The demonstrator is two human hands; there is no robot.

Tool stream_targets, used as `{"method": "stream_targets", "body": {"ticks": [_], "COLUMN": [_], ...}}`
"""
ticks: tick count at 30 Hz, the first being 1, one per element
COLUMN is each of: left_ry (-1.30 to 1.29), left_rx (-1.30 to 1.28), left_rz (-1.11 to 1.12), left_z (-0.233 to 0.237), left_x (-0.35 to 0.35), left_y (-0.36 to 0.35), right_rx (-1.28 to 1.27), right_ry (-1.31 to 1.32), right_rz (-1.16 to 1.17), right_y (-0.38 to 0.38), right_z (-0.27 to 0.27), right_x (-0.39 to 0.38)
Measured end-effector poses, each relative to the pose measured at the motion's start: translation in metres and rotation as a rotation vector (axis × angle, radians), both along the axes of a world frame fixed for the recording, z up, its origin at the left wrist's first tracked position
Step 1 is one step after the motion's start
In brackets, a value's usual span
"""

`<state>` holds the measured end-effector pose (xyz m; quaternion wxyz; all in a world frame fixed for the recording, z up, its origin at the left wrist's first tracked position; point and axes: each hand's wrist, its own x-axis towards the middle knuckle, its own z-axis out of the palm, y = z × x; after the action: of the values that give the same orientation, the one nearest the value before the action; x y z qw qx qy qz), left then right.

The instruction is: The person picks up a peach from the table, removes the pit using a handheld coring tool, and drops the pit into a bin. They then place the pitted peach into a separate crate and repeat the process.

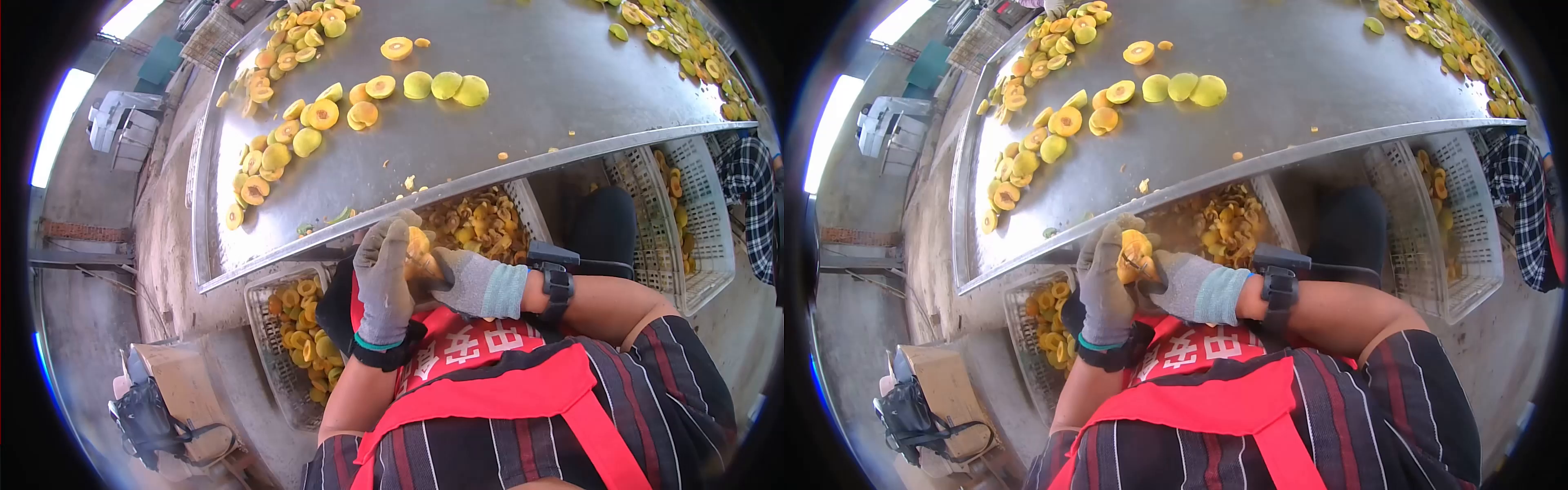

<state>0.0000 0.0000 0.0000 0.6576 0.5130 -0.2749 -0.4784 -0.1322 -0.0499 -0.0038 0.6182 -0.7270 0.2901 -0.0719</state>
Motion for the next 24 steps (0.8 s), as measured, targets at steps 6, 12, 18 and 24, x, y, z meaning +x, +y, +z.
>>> {"method": "stream_targets", "body": {"ticks": [6, 12, 18, 24], "left_ry": [-0.200, -0.483, -0.469, -0.153], "left_rx": [-0.014, -0.064, -0.144, -0.068], "left_rz": [0.040, 0.044, 0.042, -0.267], "left_z": [-0.010, -0.010, -0.006, 0.005], "left_x": [0.004, -0.005, -0.001, 0.007], "left_y": [-0.010, -0.010, -0.007, -0.011], "right_rx": [0.461, -0.880, -0.578, 0.747], "right_ry": [0.155, -0.394, -0.369, 0.019], "right_rz": [0.141, 0.073, 0.103, 0.121], "right_y": [-0.014, 0.003, 0.003, -0.008], "right_z": [0.032, -0.029, -0.026, 0.022], "right_x": [-0.005, 0.008, 0.003, -0.012]}}
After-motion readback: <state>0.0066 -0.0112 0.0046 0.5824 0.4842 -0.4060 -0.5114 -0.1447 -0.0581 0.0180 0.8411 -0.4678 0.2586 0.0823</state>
